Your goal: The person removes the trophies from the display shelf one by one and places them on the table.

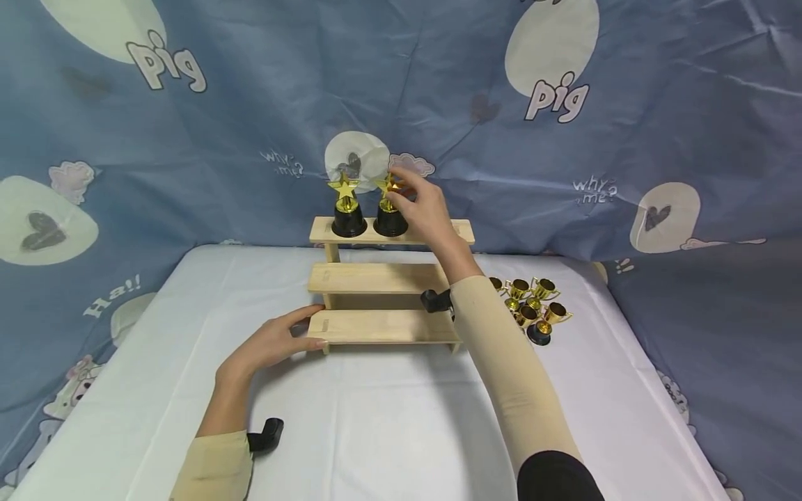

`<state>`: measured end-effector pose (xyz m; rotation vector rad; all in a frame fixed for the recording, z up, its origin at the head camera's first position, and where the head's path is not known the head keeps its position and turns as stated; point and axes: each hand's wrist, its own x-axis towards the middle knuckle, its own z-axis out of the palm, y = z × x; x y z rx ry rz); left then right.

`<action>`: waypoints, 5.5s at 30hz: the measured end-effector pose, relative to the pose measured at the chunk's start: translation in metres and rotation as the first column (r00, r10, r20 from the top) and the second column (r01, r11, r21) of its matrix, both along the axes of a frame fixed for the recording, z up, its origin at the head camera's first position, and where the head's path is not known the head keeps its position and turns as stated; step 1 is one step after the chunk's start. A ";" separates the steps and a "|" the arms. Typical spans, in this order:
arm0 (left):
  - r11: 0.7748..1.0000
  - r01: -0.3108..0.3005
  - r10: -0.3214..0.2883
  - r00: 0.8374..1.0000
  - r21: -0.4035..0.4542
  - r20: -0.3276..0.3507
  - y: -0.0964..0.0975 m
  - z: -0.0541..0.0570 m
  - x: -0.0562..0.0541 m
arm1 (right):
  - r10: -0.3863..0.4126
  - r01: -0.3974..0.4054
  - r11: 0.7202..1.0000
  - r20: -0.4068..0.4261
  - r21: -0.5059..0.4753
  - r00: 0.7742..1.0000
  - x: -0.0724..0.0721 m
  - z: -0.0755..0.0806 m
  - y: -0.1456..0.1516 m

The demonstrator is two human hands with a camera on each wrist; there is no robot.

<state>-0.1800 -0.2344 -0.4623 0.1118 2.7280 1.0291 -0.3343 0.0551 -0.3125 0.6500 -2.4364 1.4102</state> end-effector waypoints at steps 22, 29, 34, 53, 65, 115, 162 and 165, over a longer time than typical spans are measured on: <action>1.000 0.005 -0.005 1.000 -0.004 0.010 0.004 0.002 0.000 | -0.032 0.026 0.996 -0.070 -0.083 0.997 0.012 -0.002 0.009; 1.000 0.006 -0.006 1.000 -0.020 0.003 0.003 0.003 -0.002 | -0.024 0.013 0.993 -0.084 -0.121 0.996 0.017 -0.002 0.014; 1.000 0.006 -0.006 1.000 -0.019 0.004 0.004 0.002 -0.002 | -0.012 0.002 0.994 -0.094 -0.110 0.996 0.021 -0.002 0.019; 1.000 0.000 0.000 0.999 -0.004 0.036 0.005 0.004 0.001 | -0.045 0.036 0.996 -0.113 -0.079 0.993 0.040 -0.005 0.046; 1.000 0.003 -0.002 1.000 -0.025 0.030 0.007 0.003 0.000 | -0.107 0.099 0.994 -0.185 -0.050 0.977 0.059 -0.001 0.072; 1.000 -0.004 0.004 0.999 -0.001 0.036 0.008 0.003 0.000 | -0.271 0.301 0.953 -0.342 0.036 0.900 0.146 -0.048 0.195; 1.000 -0.005 0.006 0.998 -0.008 0.060 0.008 0.006 0.000 | -0.407 0.418 0.907 -0.160 0.044 0.899 0.177 -0.111 0.247; 1.000 -0.002 0.002 0.998 -0.006 0.058 0.009 0.005 0.000 | -0.399 0.410 0.906 -0.117 0.102 0.910 0.177 -0.119 0.248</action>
